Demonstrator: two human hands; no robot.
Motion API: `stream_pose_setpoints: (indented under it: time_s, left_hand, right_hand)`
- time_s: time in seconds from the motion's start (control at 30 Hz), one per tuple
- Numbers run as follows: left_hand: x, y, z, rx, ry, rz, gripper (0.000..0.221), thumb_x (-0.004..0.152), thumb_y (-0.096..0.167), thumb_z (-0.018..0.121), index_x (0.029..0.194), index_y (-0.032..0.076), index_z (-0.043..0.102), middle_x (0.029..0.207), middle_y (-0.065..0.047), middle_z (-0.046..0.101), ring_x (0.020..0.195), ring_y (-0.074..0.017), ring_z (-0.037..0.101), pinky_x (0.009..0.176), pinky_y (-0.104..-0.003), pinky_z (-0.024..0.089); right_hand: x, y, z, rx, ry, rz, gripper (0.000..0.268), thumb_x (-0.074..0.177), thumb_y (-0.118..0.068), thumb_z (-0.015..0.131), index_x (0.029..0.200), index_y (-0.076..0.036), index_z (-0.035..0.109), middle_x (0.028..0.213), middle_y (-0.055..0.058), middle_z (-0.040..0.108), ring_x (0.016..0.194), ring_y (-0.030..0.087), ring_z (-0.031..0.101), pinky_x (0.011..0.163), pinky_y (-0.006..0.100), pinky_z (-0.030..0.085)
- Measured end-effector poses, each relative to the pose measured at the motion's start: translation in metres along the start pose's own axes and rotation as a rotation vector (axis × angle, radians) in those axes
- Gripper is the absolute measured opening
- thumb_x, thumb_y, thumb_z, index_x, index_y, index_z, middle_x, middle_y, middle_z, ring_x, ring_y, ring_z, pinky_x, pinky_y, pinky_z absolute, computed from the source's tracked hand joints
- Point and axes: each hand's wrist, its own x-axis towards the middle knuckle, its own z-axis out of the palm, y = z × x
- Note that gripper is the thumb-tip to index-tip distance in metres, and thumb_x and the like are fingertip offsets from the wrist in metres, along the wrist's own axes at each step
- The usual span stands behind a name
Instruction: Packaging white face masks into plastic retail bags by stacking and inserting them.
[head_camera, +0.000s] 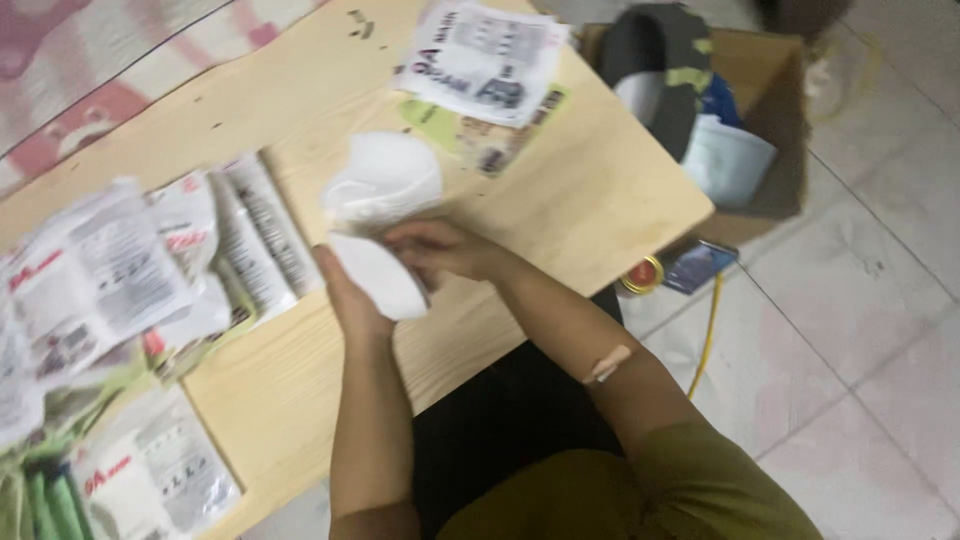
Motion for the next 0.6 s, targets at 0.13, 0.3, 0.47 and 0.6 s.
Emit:
stream_pose_setpoints:
  time_s: [0.13,0.3,0.47,0.6]
  left_hand:
    - [0.003,0.003,-0.017,0.050,-0.018,-0.067,0.071,0.096,0.067,0.052,0.123,0.002,0.066,0.111,-0.016,0.069,0.098,-0.0268,0.068,0.088,-0.038,0.058]
    - [-0.031,0.024,-0.002,-0.028,-0.173,-0.112,0.058,0.096,0.069,0.049,0.098,0.016,0.074,0.086,-0.002,0.075,0.072,-0.0124,0.072,0.064,-0.025,0.061]
    - [-0.062,0.038,0.011,-0.133,-0.272,-0.182,0.058,0.093,0.072,0.050,0.095,0.021,0.078,0.086,-0.002,0.078,0.072,-0.0129,0.075,0.067,-0.025,0.063]
    - [-0.012,0.005,-0.017,-0.139,-0.308,-0.202,0.060,0.090,0.075,0.052,0.098,0.022,0.078,0.089,-0.002,0.079,0.075,-0.0126,0.076,0.069,-0.026,0.063]
  right_hand:
    - [-0.004,-0.026,0.018,0.022,-0.031,-0.017,0.040,0.101,-0.015,0.069,0.138,-0.001,0.060,0.114,0.014,0.073,0.096,0.020,0.070,0.075,0.036,0.063]
    - [-0.009,-0.036,0.030,0.152,0.012,0.060,0.047,0.093,-0.009,0.075,0.135,0.004,0.059,0.099,0.016,0.073,0.077,0.020,0.074,0.061,0.038,0.067]
    - [-0.009,-0.033,0.029,0.195,0.019,0.059,0.048,0.091,-0.005,0.077,0.134,0.006,0.058,0.096,0.018,0.071,0.077,0.024,0.074,0.062,0.043,0.067]
    - [-0.010,-0.036,0.030,0.183,0.045,0.070,0.047,0.089,-0.002,0.077,0.132,0.007,0.059,0.094,0.017,0.070,0.076,0.025,0.074,0.061,0.044,0.067]
